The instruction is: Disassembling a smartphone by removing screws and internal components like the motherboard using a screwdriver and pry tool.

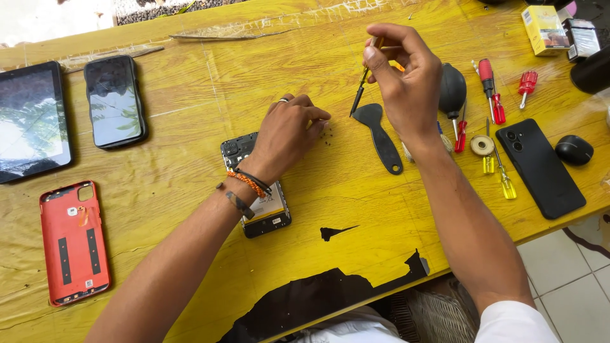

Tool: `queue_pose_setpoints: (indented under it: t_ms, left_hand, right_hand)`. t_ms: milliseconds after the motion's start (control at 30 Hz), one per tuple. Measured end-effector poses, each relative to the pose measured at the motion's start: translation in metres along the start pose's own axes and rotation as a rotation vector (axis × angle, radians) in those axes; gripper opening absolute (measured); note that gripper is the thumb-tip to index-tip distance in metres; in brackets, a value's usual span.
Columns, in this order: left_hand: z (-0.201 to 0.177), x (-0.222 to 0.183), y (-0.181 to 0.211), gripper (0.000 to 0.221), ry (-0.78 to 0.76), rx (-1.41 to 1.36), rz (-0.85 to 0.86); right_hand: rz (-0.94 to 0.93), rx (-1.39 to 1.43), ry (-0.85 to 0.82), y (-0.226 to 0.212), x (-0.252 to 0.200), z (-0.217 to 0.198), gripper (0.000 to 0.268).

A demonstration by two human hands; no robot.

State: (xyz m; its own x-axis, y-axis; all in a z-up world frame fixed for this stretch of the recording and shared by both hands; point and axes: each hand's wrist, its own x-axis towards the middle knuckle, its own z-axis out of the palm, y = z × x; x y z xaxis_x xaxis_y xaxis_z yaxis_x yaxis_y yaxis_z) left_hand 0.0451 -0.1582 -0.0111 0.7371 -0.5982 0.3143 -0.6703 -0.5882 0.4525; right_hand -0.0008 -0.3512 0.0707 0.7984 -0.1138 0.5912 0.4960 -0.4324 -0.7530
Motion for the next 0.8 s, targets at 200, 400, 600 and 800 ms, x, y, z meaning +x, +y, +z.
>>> queue_pose_setpoints:
  t_ms: [200, 400, 600, 800]
  left_hand:
    - [-0.037, -0.021, 0.000, 0.010, 0.142, -0.152, -0.059]
    - [-0.090, -0.083, -0.007, 0.030, 0.150, -0.138, -0.065]
    - [-0.098, -0.135, -0.031, 0.050, 0.089, -0.152, -0.127]
    - [-0.091, -0.142, -0.037, 0.057, 0.074, -0.159, -0.171]
  right_hand:
    - [0.082, -0.152, -0.096, 0.004, -0.002, -0.001, 0.026]
    - [0.125, -0.231, -0.188, 0.016, 0.001, -0.001, 0.019]
    - [0.249, -0.310, -0.289, 0.038, 0.018, 0.010, 0.020]
    - [0.334, -0.488, -0.410, 0.065, 0.025, 0.029, 0.022]
